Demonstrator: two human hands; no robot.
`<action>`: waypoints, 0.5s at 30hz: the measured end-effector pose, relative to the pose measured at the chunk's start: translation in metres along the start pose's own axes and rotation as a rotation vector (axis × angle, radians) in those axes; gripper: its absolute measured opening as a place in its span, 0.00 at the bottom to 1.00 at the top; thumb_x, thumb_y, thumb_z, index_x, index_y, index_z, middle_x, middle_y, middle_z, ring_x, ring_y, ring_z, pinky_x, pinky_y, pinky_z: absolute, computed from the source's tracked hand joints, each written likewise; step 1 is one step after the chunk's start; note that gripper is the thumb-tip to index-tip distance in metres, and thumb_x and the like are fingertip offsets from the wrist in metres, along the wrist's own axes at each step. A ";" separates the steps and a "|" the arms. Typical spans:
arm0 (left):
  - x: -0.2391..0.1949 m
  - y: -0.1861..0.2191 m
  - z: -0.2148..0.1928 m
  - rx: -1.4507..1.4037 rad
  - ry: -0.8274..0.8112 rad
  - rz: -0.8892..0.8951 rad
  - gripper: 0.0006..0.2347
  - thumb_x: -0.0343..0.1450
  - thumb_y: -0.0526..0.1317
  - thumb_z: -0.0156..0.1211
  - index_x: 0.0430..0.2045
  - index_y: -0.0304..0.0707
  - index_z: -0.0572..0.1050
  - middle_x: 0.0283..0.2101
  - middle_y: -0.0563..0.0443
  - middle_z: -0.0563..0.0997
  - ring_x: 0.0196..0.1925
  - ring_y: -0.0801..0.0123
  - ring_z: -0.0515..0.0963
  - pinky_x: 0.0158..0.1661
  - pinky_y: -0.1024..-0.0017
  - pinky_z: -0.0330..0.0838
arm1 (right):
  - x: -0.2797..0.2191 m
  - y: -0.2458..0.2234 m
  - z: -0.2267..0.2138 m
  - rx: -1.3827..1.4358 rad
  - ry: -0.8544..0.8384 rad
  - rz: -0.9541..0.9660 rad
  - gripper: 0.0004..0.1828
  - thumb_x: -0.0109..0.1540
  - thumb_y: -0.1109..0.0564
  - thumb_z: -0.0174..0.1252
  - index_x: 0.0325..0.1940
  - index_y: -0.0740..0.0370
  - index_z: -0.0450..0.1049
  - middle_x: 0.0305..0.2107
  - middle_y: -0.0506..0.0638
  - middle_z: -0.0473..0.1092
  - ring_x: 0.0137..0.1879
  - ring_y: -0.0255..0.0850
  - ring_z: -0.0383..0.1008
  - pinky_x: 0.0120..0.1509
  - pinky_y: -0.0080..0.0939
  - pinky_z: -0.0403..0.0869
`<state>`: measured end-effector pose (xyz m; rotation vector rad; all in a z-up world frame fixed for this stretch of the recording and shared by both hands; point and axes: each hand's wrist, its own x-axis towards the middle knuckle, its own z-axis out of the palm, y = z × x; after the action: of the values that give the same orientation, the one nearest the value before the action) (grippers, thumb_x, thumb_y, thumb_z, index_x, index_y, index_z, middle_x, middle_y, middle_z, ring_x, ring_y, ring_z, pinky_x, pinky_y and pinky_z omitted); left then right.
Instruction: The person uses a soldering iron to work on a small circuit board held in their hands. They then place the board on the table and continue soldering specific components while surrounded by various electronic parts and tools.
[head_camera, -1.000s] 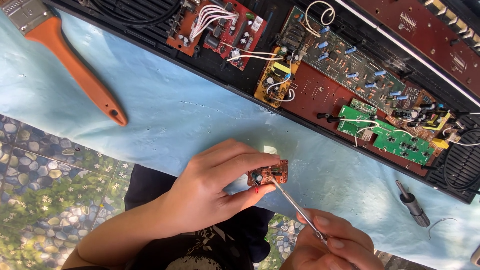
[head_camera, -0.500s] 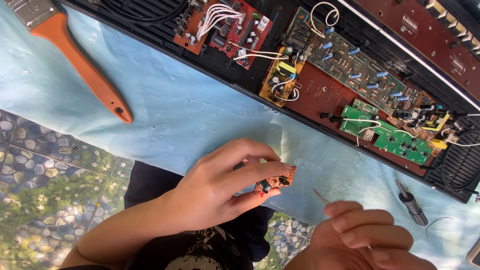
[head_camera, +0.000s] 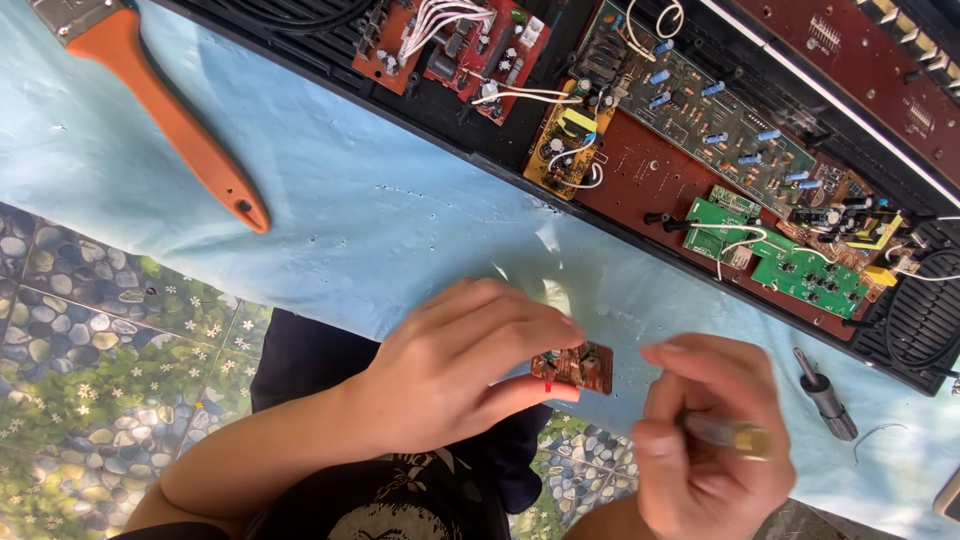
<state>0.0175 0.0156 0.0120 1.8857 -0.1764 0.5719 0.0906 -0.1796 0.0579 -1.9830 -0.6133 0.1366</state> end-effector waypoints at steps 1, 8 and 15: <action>-0.001 -0.001 -0.001 0.000 0.001 0.003 0.13 0.76 0.43 0.60 0.47 0.30 0.73 0.48 0.42 0.82 0.46 0.54 0.84 0.50 0.60 0.77 | 0.001 -0.009 -0.003 -0.001 0.001 -0.003 0.24 0.62 0.50 0.55 0.52 0.74 0.69 0.44 0.66 0.67 0.18 0.29 0.55 0.31 0.29 0.54; -0.006 0.011 -0.007 -0.313 0.041 -0.013 0.12 0.69 0.37 0.71 0.41 0.33 0.75 0.38 0.48 0.83 0.35 0.61 0.83 0.41 0.68 0.78 | -0.013 -0.034 -0.011 -0.226 -0.221 0.010 0.05 0.61 0.63 0.60 0.40 0.60 0.78 0.38 0.56 0.79 0.37 0.39 0.83 0.31 0.29 0.76; -0.008 0.035 -0.021 -0.346 -0.115 0.042 0.06 0.76 0.38 0.58 0.43 0.36 0.76 0.46 0.43 0.78 0.43 0.60 0.82 0.49 0.65 0.76 | -0.035 -0.052 -0.010 -0.258 -0.074 -0.037 0.02 0.62 0.60 0.58 0.37 0.58 0.77 0.36 0.56 0.79 0.35 0.39 0.84 0.40 0.33 0.83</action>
<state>-0.0091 0.0203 0.0434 1.5806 -0.3676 0.4305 0.0447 -0.1853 0.1018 -2.2217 -0.7454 0.1128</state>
